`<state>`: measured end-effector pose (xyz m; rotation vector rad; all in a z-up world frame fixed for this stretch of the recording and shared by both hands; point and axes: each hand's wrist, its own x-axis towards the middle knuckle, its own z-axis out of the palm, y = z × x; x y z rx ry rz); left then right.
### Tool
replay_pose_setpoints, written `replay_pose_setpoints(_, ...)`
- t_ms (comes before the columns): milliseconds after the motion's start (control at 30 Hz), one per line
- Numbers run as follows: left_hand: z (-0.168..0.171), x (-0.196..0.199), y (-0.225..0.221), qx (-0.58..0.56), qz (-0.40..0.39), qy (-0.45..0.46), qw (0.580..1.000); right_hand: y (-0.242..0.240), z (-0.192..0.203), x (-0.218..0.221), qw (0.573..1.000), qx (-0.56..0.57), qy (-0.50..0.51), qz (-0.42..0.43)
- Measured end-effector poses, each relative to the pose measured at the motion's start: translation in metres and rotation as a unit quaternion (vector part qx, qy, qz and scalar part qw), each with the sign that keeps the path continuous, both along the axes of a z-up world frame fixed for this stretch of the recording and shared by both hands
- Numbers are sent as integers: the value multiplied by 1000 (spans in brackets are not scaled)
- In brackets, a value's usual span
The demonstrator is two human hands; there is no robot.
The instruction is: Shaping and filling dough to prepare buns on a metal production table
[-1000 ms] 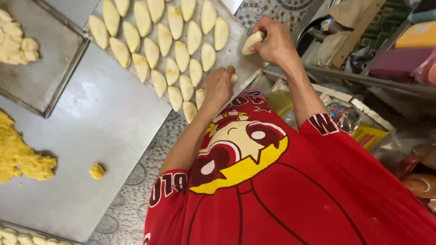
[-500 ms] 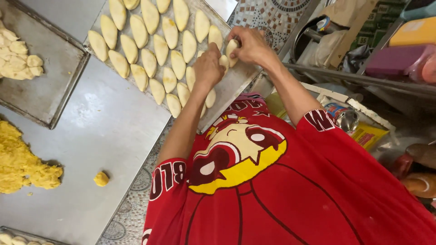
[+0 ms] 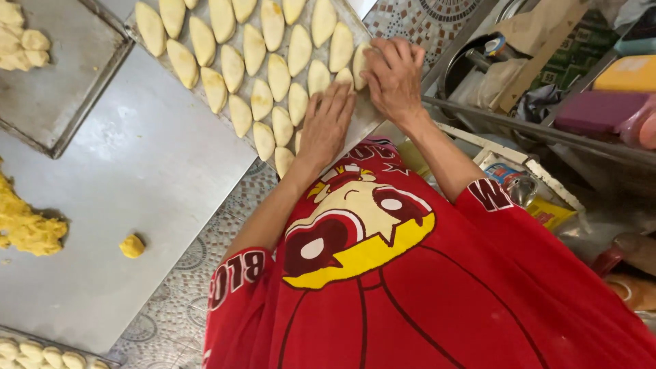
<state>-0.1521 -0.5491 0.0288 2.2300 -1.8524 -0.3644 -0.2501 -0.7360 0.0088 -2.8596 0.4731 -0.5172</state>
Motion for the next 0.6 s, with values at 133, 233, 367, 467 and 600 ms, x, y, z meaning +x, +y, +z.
replay_pose_setpoints(133,-22,-14,10,104,-23,-81,991,24,8,-10,928,65,366,7)
replay_pose_setpoints(233,-21,-25,12,118,-15,-97,988,34,21,-10,908,85,411,-6)
replay_pose_setpoints(367,-11,-13,2,69,-8,-77,995,30,9,-11,920,75,385,10)
replay_pose_setpoints(467,-13,-11,-4,40,-9,-98,994,36,9,-12,934,62,351,13)
replay_pose_setpoints(600,15,6,3,40,33,26,998,41,26,-8,973,59,223,18)
